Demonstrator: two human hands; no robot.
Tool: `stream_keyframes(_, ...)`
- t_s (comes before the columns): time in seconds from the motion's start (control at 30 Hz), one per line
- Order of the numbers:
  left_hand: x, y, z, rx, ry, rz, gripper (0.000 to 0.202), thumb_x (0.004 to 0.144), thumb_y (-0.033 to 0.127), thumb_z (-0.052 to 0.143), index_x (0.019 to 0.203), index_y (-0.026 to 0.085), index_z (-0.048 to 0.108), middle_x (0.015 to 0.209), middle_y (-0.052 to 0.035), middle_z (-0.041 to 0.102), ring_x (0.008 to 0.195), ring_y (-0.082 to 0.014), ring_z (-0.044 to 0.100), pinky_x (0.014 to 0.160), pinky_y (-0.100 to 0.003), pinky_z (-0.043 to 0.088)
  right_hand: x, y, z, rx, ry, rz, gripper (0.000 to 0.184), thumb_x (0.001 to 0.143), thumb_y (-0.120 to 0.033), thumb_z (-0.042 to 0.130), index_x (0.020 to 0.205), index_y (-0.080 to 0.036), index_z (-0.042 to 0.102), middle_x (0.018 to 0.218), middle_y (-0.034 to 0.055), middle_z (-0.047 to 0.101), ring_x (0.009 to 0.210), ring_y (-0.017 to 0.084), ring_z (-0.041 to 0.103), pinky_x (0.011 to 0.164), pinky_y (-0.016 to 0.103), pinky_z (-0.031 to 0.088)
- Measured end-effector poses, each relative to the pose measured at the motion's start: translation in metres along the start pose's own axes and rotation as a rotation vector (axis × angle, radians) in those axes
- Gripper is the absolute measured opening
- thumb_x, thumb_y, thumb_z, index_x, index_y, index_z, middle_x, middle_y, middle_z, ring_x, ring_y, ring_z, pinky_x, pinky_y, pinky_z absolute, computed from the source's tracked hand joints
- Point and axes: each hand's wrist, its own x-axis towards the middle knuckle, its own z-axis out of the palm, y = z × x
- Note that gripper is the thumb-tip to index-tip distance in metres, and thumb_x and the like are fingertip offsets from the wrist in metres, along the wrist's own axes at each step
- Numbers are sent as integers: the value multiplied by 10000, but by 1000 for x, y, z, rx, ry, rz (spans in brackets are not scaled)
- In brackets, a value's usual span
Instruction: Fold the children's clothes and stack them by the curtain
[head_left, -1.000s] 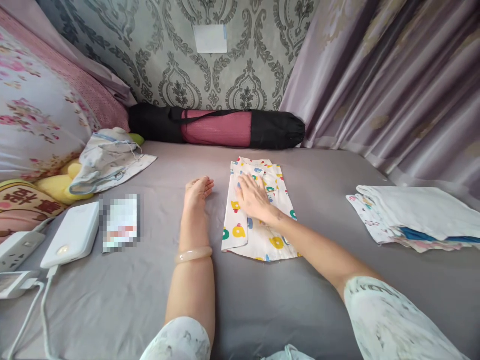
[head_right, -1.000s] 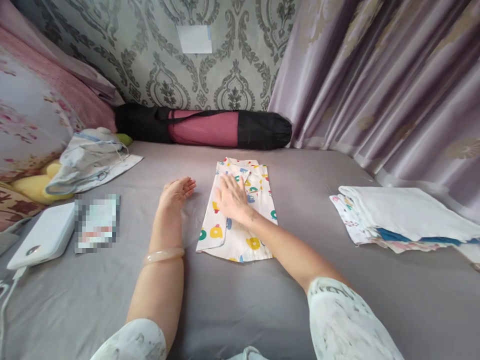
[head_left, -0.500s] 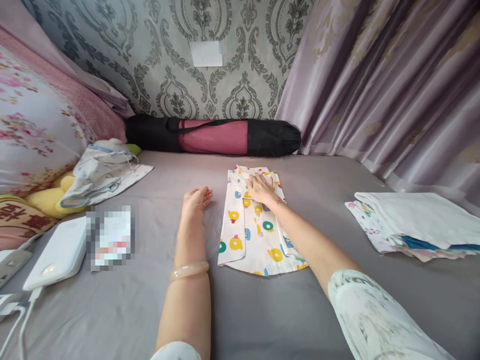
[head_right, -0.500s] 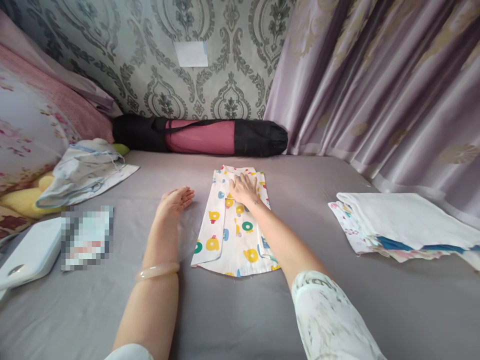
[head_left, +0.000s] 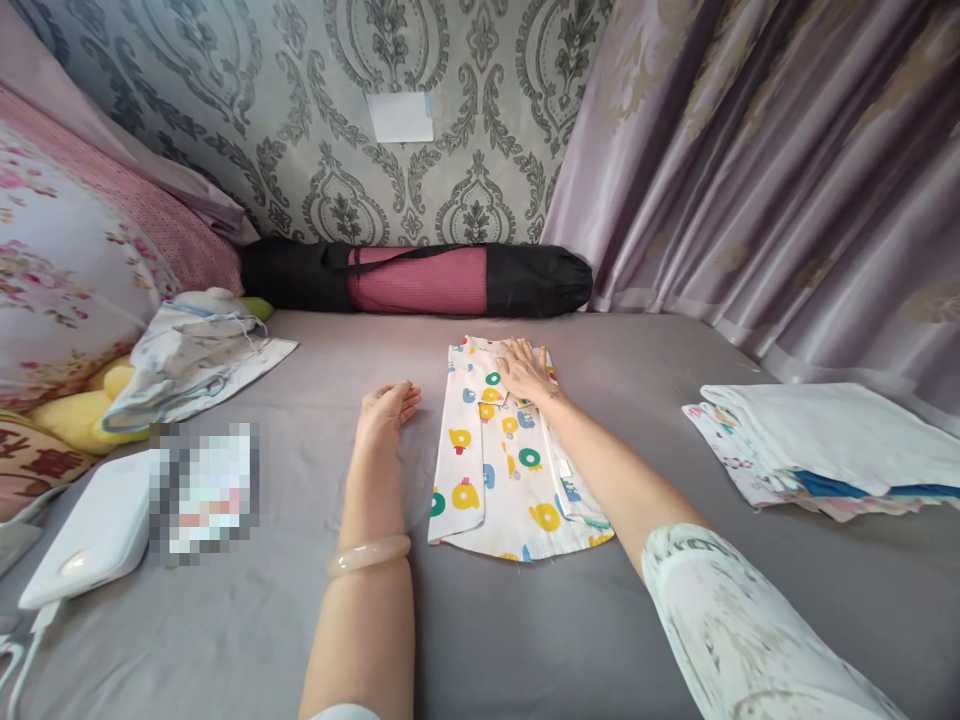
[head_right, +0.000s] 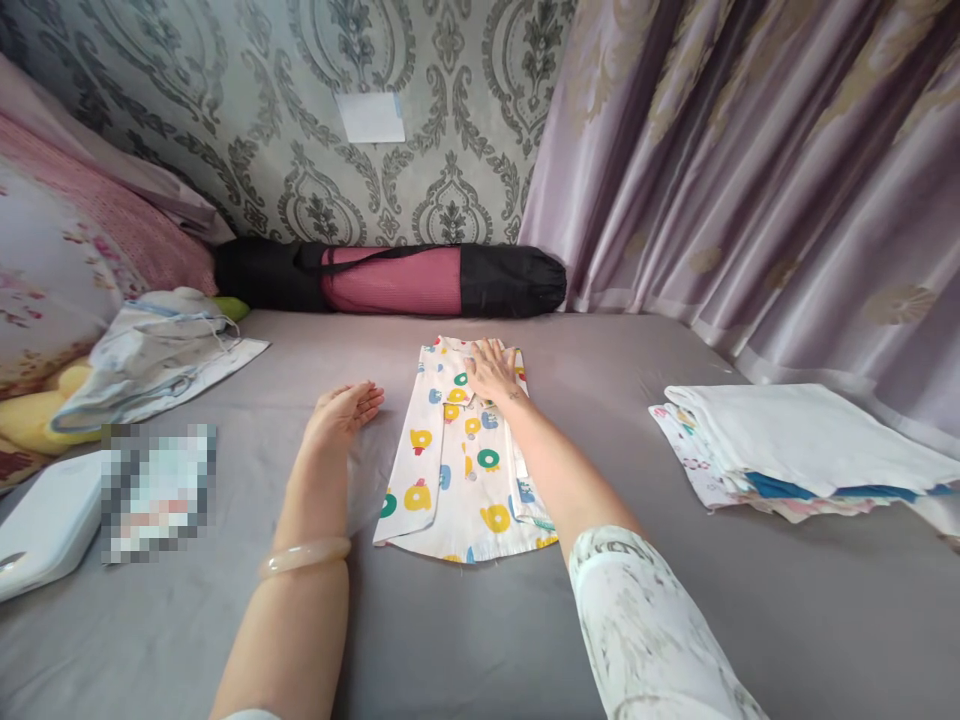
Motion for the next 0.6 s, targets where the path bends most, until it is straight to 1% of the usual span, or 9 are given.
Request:
stream_keyframes(0.07, 0, 0, 1, 8, 1, -1, 55, 777, 167, 644, 744, 171, 601, 784, -71, 703, 693, -126, 669, 631, -212, 522, 2, 6, -1, -5, 12, 61, 624, 980, -452, 162, 1518, -149, 249, 1598, 105, 164, 1467, 270, 75, 1157, 544, 17)
stream_keyframes(0.17, 0, -1, 3, 36, -3, -1, 63, 776, 176, 652, 734, 176, 604, 768, -69, 700, 704, -133, 672, 628, -215, 518, 5, 12, 2, 29, -44, 111, 635, 978, -475, 155, 1522, -158, 235, 1598, 112, 158, 1462, 292, 94, 1147, 567, 69)
stream_keyframes(0.23, 1, -2, 4, 58, -14, 15, 66, 767, 193, 665, 736, 181, 607, 775, -72, 702, 724, -142, 677, 637, -221, 518, 5, 14, 1, 51, -60, 103, 638, 978, -489, 144, 1526, -173, 223, 1603, 104, 141, 1466, 282, 79, 1148, 566, 69)
stream_keyframes(0.33, 0, -6, 8, 106, -84, 95, 105, 721, 233, 711, 748, 184, 622, 781, -74, 706, 749, -158, 679, 662, -233, 515, 0, 18, -7, 122, -94, 81, 641, 981, -496, 118, 1535, -181, 185, 1613, 88, 90, 1474, 238, 51, 1166, 505, 96)
stream_keyframes(0.4, -2, -10, 12, 162, -149, 193, 141, 685, 260, 735, 760, 186, 640, 780, -69, 706, 772, -170, 674, 675, -235, 509, -11, 22, -15, 170, -106, 57, 643, 984, -489, 104, 1541, -173, 159, 1615, 78, 66, 1475, 215, 41, 1176, 449, 119)
stream_keyframes(0.47, -4, -14, 17, 236, -223, 322, 155, 670, 280, 735, 772, 191, 661, 787, -60, 706, 801, -180, 665, 697, -236, 503, -30, 27, -22, 179, -118, 13, 643, 985, -472, 131, 1544, -155, 148, 1615, 73, 62, 1475, 208, 36, 1182, 410, 121)
stream_keyframes(0.53, -7, -20, 23, 353, -291, 444, 129, 678, 280, 717, 770, 200, 675, 780, -49, 697, 804, -189, 653, 717, -246, 498, -54, 31, -25, 161, -138, -38, 645, 981, -452, 178, 1544, -138, 144, 1614, 72, 52, 1476, 212, 26, 1187, 400, 105)
stream_keyframes(0.6, -8, -26, 30, 519, -324, 543, 68, 682, 243, 699, 737, 211, 676, 752, -44, 677, 810, -205, 644, 747, -266, 494, -80, 36, -23, 136, -164, -64, 657, 975, -441, 202, 1543, -119, 136, 1613, 79, 39, 1476, 224, 18, 1189, 425, 86)
